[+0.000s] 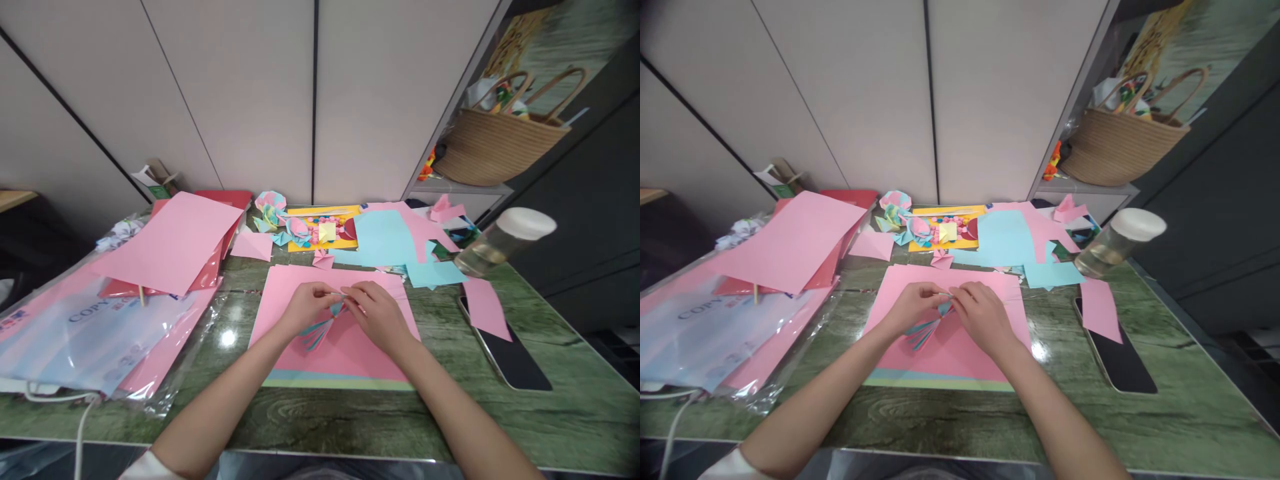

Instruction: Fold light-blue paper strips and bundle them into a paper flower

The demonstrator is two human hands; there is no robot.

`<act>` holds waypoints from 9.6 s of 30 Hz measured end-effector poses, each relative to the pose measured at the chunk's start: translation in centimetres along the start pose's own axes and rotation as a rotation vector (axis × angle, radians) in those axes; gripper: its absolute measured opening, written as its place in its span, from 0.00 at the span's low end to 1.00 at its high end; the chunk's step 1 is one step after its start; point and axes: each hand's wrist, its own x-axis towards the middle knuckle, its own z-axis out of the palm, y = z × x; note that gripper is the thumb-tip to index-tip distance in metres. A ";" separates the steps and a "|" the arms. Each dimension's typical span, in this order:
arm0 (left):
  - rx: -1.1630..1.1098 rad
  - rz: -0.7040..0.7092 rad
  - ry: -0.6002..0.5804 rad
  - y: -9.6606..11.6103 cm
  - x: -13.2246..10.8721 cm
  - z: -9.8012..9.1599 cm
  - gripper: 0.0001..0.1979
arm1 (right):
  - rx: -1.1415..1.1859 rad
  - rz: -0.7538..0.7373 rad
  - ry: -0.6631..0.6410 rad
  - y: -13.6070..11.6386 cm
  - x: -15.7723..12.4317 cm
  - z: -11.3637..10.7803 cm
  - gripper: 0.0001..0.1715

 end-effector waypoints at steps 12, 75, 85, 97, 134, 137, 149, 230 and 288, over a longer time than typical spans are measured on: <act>-0.037 0.053 0.064 -0.9 0.1 0.4 0.09 | -0.033 0.028 -0.015 -0.1 0.0 0.0 0.11; -0.325 0.093 0.106 -0.7 0.5 -0.7 0.11 | 0.054 0.294 0.102 1.3 0.3 -1.7 0.11; -0.175 0.152 0.072 -0.3 -0.5 1.2 0.09 | 0.768 0.702 0.023 0.8 0.9 -0.9 0.15; -0.055 0.262 0.038 -0.2 -0.7 1.5 0.08 | 0.984 0.744 0.022 1.3 0.7 -1.5 0.04; 0.768 0.945 -0.180 -1.2 -2.2 -0.7 0.12 | 0.627 0.231 0.064 -0.7 0.3 -3.4 0.13; 0.699 0.917 -0.200 -1.2 -2.3 -0.6 0.10 | 0.643 0.257 0.076 -0.6 0.4 -3.2 0.08; 0.344 0.684 0.111 -0.2 -1.8 1.3 0.12 | 0.436 0.308 0.073 -0.4 0.6 -2.3 0.10; -0.271 0.040 0.045 0.2 -0.4 -0.1 0.10 | -0.165 0.015 0.075 -1.0 -0.1 -0.5 0.09; -0.360 0.041 -0.057 0.9 -0.8 -0.4 0.11 | -0.106 -0.112 0.212 -0.4 -0.5 -0.3 0.10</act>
